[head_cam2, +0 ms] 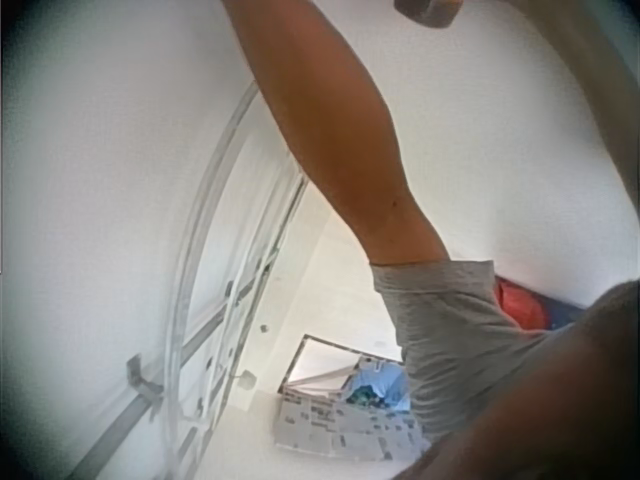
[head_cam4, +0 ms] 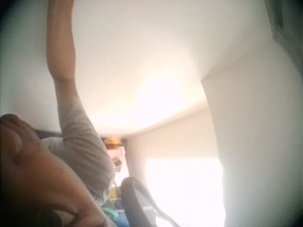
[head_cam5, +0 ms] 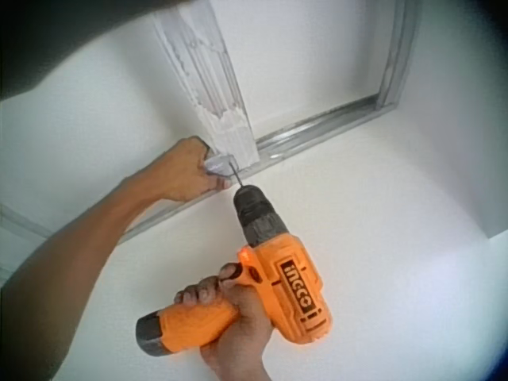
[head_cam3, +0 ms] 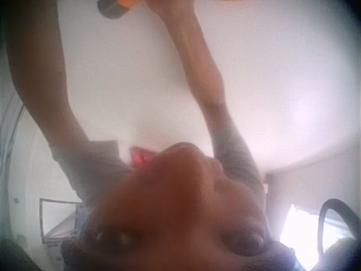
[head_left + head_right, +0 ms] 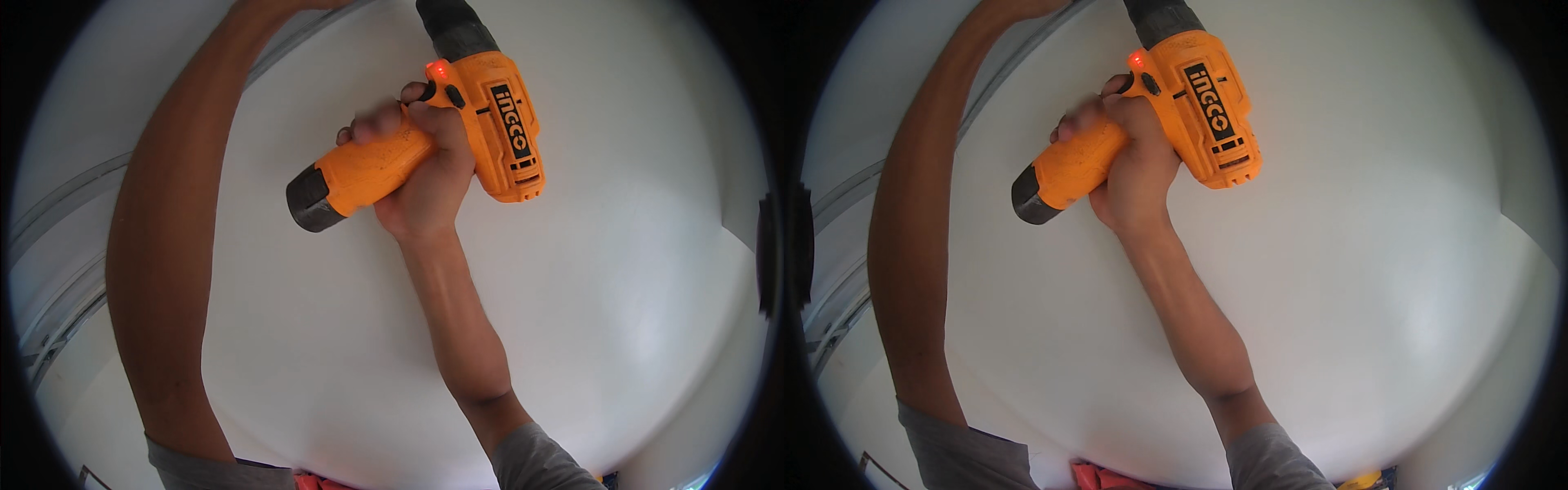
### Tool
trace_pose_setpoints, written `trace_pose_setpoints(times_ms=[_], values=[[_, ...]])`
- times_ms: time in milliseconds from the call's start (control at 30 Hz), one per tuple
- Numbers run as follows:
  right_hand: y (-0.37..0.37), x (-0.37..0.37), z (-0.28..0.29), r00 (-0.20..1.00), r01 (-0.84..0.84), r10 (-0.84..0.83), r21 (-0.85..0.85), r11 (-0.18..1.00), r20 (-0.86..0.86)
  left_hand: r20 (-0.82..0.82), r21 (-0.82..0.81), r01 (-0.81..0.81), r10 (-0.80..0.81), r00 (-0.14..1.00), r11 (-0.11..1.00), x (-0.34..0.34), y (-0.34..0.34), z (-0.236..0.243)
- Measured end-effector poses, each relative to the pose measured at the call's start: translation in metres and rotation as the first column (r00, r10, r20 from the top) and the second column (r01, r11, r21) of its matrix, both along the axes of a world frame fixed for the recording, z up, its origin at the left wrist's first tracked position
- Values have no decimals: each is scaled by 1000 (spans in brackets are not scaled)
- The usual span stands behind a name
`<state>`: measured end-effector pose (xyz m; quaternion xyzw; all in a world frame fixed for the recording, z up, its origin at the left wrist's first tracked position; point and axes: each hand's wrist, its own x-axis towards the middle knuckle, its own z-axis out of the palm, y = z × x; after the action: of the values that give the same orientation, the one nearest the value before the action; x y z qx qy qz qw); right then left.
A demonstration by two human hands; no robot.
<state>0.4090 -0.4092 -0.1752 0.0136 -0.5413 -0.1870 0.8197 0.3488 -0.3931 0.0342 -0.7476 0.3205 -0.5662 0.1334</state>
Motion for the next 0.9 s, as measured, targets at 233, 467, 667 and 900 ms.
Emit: trace_pose_setpoints(times_ms=[233, 467, 667, 900], values=[[3, 3, 1, 998, 34, -33, 11, 999, -52, -12, 40, 6, -6, 1000, 999, 6, 1, 4], [8, 9, 3, 995, 85, -84, 20, 996, -59, -27, 11, 6, -6, 1000, 1000, 14, 5, 5], [9, 10, 5, 994, 93, -92, 2, 996, -60, -9, -4, -2, 2, 1000, 1000, 16, 8, 8], [15, 12, 7, 999, -4, 4, 5, 1000, -37, -8, 19, -53, 53, 999, 998, 16, 11, 11]])
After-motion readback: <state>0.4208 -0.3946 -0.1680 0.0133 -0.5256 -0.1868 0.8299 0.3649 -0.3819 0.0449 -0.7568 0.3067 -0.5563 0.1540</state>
